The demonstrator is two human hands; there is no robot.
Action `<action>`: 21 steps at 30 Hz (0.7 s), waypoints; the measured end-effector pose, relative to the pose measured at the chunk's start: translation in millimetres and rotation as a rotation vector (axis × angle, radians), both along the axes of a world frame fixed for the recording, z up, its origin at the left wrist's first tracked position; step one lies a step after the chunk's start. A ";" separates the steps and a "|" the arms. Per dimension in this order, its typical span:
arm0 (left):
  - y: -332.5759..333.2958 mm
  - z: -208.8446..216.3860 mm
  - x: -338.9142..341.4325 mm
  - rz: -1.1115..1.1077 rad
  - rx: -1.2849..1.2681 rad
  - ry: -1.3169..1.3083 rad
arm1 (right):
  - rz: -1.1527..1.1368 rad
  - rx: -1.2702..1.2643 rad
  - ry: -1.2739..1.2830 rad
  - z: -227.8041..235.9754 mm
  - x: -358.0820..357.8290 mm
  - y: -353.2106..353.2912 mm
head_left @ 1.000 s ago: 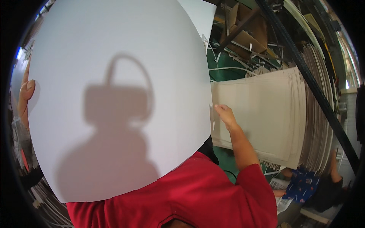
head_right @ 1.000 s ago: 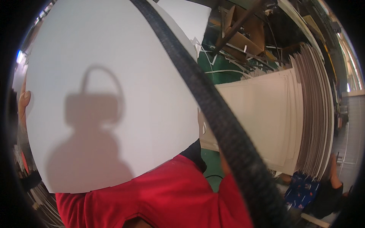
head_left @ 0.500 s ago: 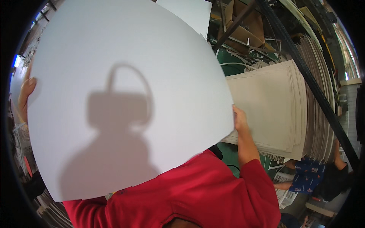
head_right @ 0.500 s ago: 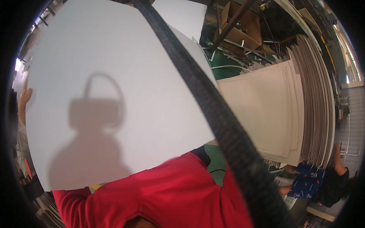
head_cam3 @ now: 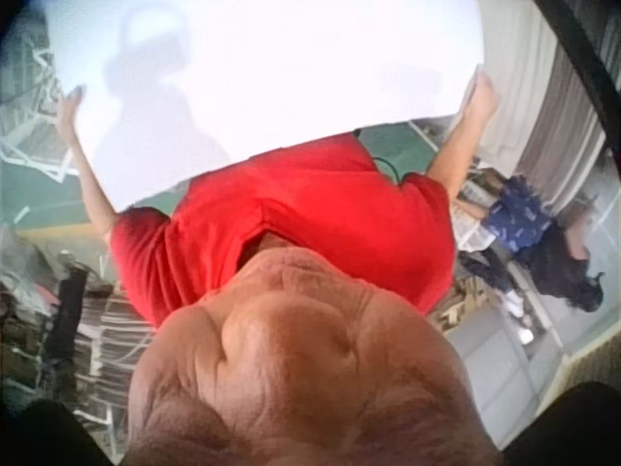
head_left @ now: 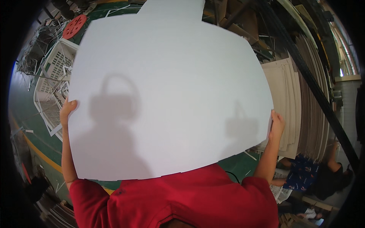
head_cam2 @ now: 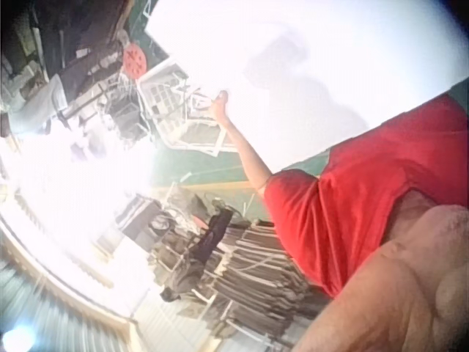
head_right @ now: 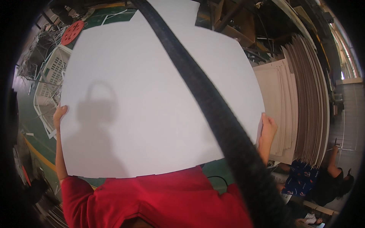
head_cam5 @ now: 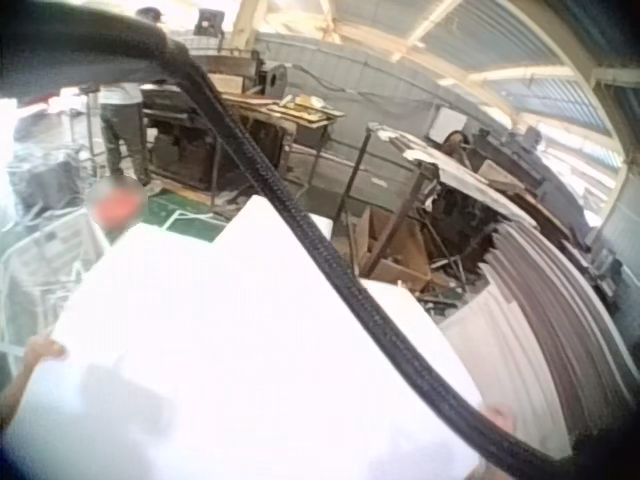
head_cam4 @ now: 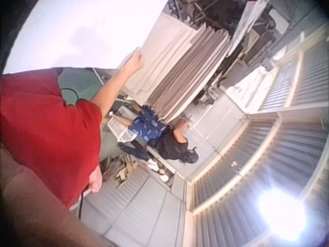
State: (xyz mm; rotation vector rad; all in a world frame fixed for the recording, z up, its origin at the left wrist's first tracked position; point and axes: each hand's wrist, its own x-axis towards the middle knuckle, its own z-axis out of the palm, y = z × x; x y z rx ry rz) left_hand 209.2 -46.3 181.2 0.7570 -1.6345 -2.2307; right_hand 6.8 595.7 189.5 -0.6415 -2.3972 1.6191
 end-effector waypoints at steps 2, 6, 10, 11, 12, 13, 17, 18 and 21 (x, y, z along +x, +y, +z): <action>7.5 3.8 2.6 0.045 0.039 0.115 | 0.108 0.053 -0.026 5.6 -26.2 -16.6; 24.4 15.3 4.3 0.312 0.167 0.095 | 0.461 0.034 -0.144 15.3 -87.2 -58.8; -5.7 -37.4 66.5 0.584 -0.069 0.168 | 0.749 0.080 -0.373 53.8 -135.6 -112.8; -14.6 -55.5 79.0 0.578 -0.126 0.201 | 0.726 -0.027 -0.335 50.6 -146.3 -119.5; -16.3 -67.3 87.9 0.499 -0.126 0.229 | 0.704 -0.131 -0.299 44.0 -157.9 -123.8; -16.7 -77.9 94.5 0.418 -0.121 0.258 | 0.680 -0.231 -0.260 41.2 -166.7 -124.1; -7.7 -78.3 98.3 0.228 -0.395 0.266 | 0.849 -0.267 -0.383 13.6 -194.1 -117.2; 14.1 -64.8 88.4 0.257 -0.646 0.197 | 0.861 -0.275 -0.443 -1.6 -194.2 -110.1; 46.1 -38.1 44.8 0.599 -1.151 0.090 | 0.824 -0.216 -0.606 -28.1 -174.4 -86.5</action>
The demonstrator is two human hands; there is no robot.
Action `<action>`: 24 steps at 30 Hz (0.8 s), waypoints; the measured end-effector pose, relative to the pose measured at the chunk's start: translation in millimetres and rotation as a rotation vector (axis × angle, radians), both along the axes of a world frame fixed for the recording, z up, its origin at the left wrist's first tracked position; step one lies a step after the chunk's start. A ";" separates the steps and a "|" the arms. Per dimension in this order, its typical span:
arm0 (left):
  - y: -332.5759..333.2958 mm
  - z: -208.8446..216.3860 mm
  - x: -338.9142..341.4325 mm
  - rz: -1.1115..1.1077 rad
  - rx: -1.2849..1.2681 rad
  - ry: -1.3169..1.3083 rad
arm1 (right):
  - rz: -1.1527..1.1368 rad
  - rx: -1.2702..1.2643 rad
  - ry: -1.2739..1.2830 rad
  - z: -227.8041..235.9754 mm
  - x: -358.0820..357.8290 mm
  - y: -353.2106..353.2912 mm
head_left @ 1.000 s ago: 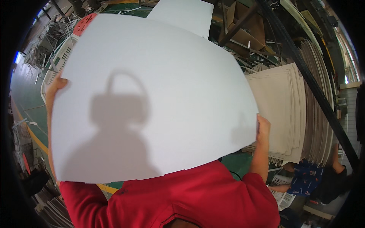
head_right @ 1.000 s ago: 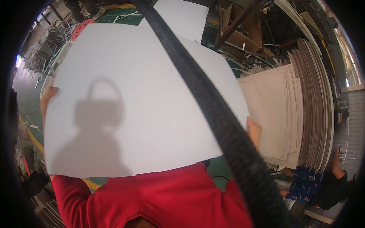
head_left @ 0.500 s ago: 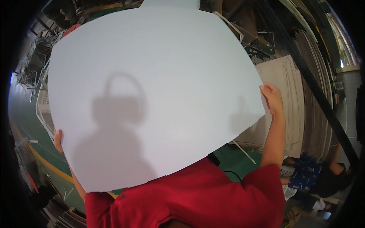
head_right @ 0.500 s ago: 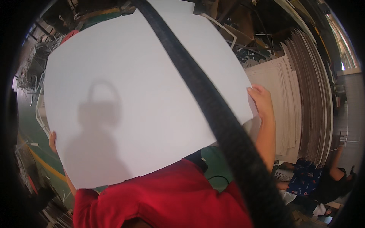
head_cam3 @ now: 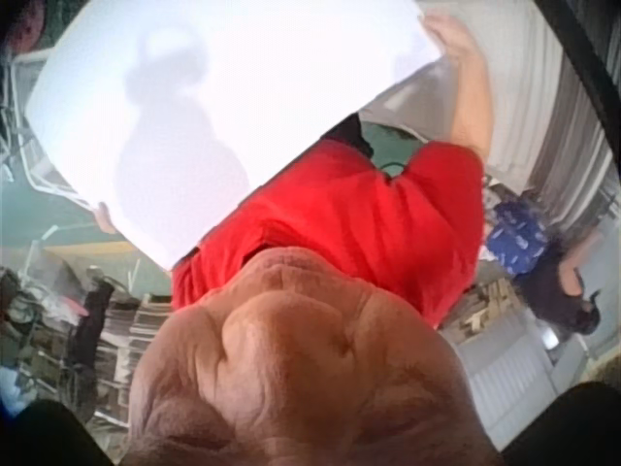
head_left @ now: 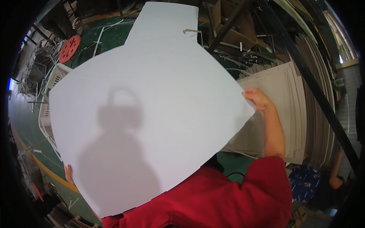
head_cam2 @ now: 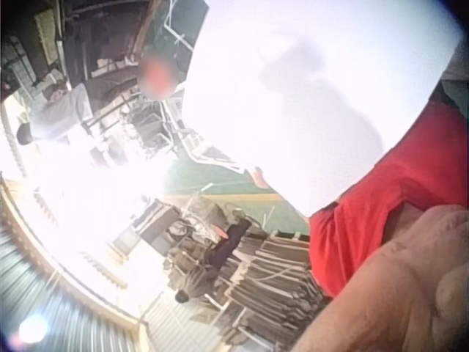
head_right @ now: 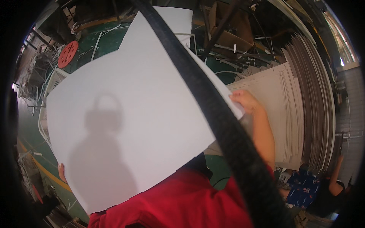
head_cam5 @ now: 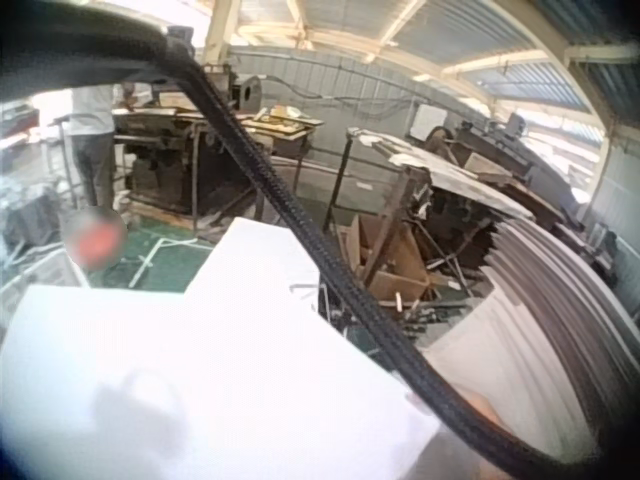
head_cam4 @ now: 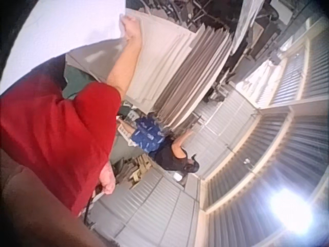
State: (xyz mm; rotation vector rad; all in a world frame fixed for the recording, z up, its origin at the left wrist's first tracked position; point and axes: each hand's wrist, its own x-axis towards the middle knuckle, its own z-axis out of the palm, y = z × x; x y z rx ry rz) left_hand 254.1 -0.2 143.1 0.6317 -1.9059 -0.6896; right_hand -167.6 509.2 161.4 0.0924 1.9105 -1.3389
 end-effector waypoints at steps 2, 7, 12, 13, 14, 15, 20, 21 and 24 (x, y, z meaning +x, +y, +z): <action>-0.4 15.9 -18.3 0.073 0.084 0.031 | -0.061 0.093 -0.025 -14.7 21.4 14.4; -19.3 46.3 -50.3 -0.424 1.177 0.085 | -0.148 0.280 0.112 -19.9 69.8 95.6; -21.2 29.0 -85.9 -0.674 1.174 0.125 | -0.453 0.305 0.371 18.4 96.2 124.8; -22.1 26.8 -86.2 -0.728 1.171 0.128 | -0.499 0.195 0.399 22.8 88.9 133.7; -19.7 22.7 -83.5 -0.770 1.133 0.180 | -0.552 0.086 0.426 29.0 81.0 143.3; -15.2 20.8 -80.6 -0.819 1.096 0.227 | -0.613 -0.022 0.452 38.4 78.2 140.8; 43.1 50.3 -95.1 -0.191 1.154 0.558 | -0.783 -0.901 0.472 92.4 15.2 28.4; 43.8 50.4 -98.2 -0.155 1.169 0.573 | -0.891 -0.993 0.557 94.5 -4.1 9.7; 10.4 9.5 -108.5 -0.553 1.281 0.724 | -0.503 -1.423 0.386 24.7 -76.0 4.2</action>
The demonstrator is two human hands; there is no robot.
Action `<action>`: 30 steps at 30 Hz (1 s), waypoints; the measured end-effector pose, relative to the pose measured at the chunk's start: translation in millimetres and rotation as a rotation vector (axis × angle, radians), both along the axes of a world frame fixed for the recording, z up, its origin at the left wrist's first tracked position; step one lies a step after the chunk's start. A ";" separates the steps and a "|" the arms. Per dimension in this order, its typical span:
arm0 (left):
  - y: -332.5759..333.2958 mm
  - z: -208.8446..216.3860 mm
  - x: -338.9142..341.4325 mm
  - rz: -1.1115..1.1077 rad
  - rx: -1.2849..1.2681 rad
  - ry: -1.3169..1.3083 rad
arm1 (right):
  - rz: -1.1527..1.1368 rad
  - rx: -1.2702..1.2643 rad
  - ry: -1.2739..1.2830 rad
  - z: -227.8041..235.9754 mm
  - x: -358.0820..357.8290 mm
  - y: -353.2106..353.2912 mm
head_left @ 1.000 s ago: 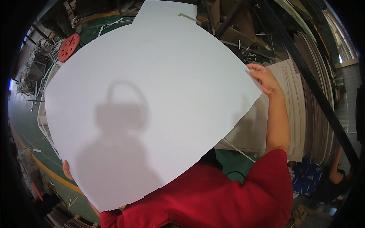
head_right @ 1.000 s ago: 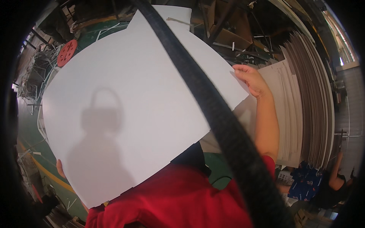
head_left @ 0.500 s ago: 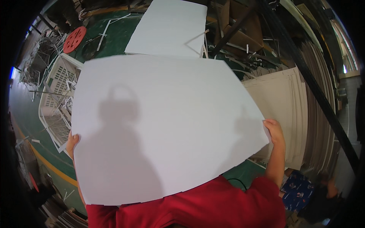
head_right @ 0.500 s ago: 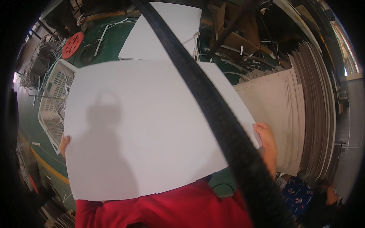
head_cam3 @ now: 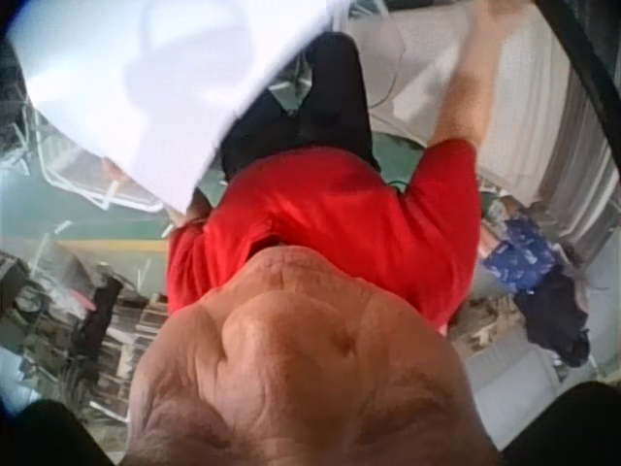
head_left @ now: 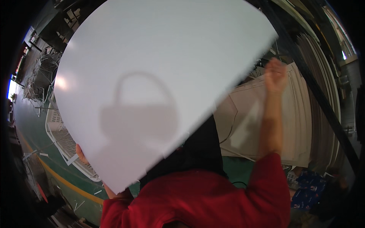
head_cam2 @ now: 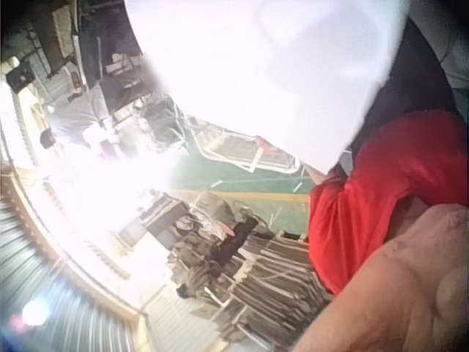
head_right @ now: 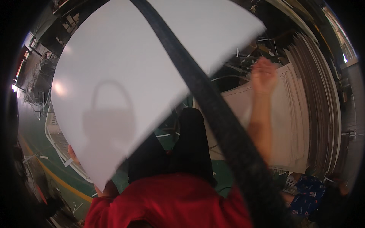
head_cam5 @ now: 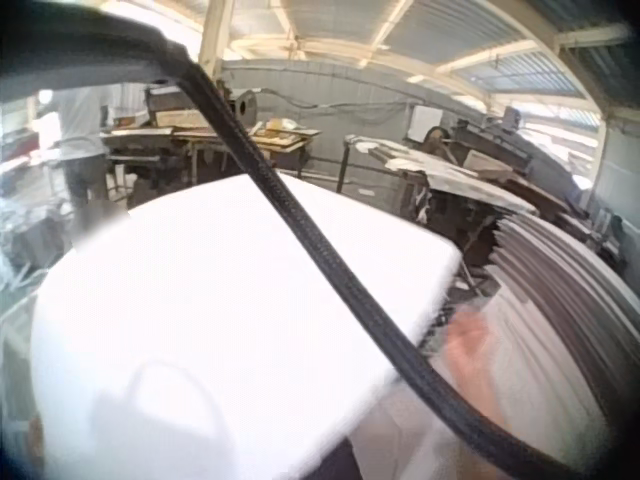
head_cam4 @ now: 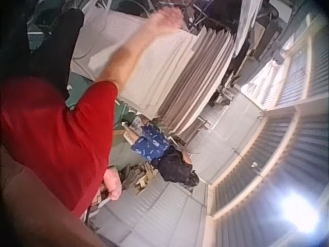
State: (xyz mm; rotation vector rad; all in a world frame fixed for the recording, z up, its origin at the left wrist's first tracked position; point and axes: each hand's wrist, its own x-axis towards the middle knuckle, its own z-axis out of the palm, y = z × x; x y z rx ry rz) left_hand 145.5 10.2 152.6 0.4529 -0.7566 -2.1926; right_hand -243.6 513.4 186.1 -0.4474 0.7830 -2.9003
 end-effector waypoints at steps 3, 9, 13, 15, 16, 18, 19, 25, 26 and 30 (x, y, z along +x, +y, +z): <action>-18.6 -19.2 -40.1 -0.277 0.048 0.215 | 0.066 0.276 -0.325 -47.5 0.2 -95.1; -65.9 -44.5 -157.2 -0.360 0.234 0.322 | -0.244 1.826 -0.039 -162.3 21.4 -184.0; -78.6 -78.5 -231.6 -0.284 0.107 0.221 | 0.146 1.574 -0.799 -247.1 49.4 -168.5; -61.0 -81.8 -264.8 -0.234 0.004 0.143 | -0.152 1.713 -0.519 -276.7 76.6 -150.0; -59.6 -93.5 -278.7 -0.284 0.018 0.108 | -0.280 2.017 -0.329 -278.6 91.2 -142.2; -55.2 -115.4 -300.6 -0.340 0.040 0.029 | -0.190 1.955 -0.385 -217.5 112.3 -151.6; -45.1 -124.0 -313.9 -0.365 0.052 -0.015 | -0.248 1.892 -0.358 -212.9 124.5 -149.0; 18.0 -193.9 -362.4 -0.387 0.260 -0.092 | -0.426 1.883 -0.210 -199.1 164.7 -138.6; 31.7 -197.8 -368.2 -0.388 0.289 -0.130 | -0.457 1.848 -0.262 -199.8 167.8 -138.9; 53.0 -230.3 -381.9 -0.389 0.341 -0.268 | -0.507 1.812 -0.357 -204.0 167.9 -133.9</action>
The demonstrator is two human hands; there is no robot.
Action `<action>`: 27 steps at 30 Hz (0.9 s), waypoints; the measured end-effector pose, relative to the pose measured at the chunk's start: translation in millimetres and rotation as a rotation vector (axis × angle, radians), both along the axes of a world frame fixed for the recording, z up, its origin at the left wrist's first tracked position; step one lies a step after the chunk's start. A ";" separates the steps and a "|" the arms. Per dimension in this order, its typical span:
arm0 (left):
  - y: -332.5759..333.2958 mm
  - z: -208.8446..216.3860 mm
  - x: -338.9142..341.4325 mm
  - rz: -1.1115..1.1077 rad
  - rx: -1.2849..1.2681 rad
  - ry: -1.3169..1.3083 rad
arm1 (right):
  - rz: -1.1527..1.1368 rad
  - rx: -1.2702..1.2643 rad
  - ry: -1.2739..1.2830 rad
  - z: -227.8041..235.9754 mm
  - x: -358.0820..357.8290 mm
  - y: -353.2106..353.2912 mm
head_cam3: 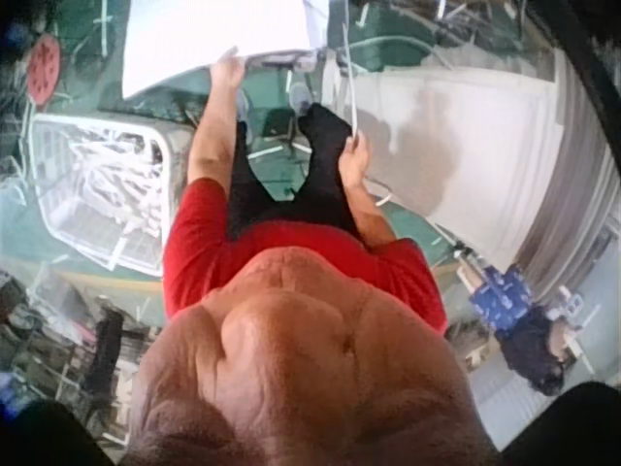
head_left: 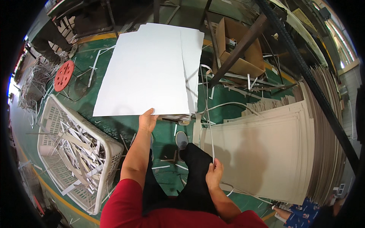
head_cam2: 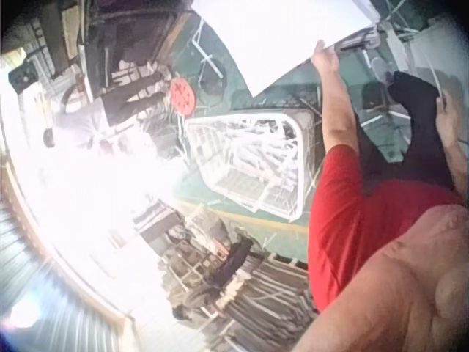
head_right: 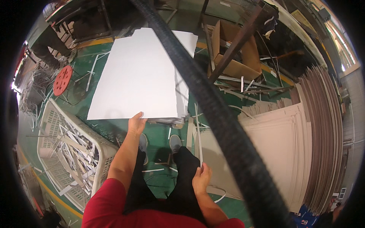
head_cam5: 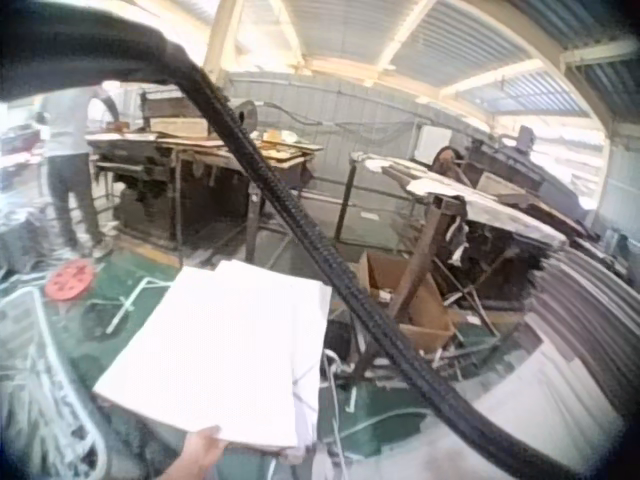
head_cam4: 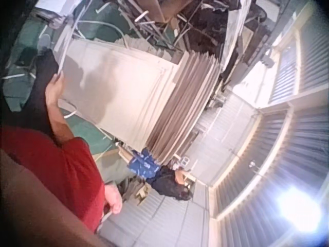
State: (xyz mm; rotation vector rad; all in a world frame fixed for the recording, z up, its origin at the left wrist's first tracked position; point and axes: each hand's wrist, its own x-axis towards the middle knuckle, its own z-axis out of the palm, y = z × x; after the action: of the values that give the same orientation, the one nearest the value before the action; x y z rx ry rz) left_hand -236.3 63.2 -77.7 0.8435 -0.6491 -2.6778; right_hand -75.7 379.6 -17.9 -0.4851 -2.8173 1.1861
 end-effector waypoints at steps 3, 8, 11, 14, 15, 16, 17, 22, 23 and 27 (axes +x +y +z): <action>-0.9 -16.1 -4.5 -0.042 0.014 -0.023 | -0.013 0.011 -0.013 -0.9 -2.8 4.0; -7.4 -17.0 -10.0 -0.070 0.056 0.072 | -0.091 -0.061 0.029 -25.9 -15.6 20.0; -0.8 19.2 -11.3 -0.094 0.013 0.141 | -0.272 -0.216 -0.027 -57.5 -30.5 44.0; 0.0 46.9 -10.3 -0.080 -0.040 0.185 | -0.398 -0.379 -0.238 -75.7 -51.2 65.7; -2.8 48.3 -9.2 -0.102 -0.043 0.197 | -0.370 -0.337 -0.324 -76.2 -55.8 66.1; -8.1 47.5 -7.9 -0.124 -0.045 0.209 | -0.343 -0.295 -0.409 -77.4 -55.4 68.2; -9.4 48.1 -5.6 -0.147 -0.043 0.219 | -0.266 -0.205 -0.496 -90.6 -49.0 77.1; 0.5 32.8 -11.3 -0.189 -0.073 0.171 | 0.006 0.177 -0.588 -171.3 -5.8 117.2; 5.1 29.8 -11.9 -0.198 -0.085 0.141 | -0.034 0.239 -0.583 -169.7 -6.1 114.0; 18.9 8.6 -12.5 -0.147 -0.071 0.042 | -0.029 0.162 -0.377 -133.5 -37.9 94.8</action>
State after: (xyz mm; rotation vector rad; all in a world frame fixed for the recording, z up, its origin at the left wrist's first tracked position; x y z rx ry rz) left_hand -248.8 82.1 -69.1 0.7458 -0.8211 -2.7745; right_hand -113.7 474.4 -151.3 -0.8111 -3.1689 0.9330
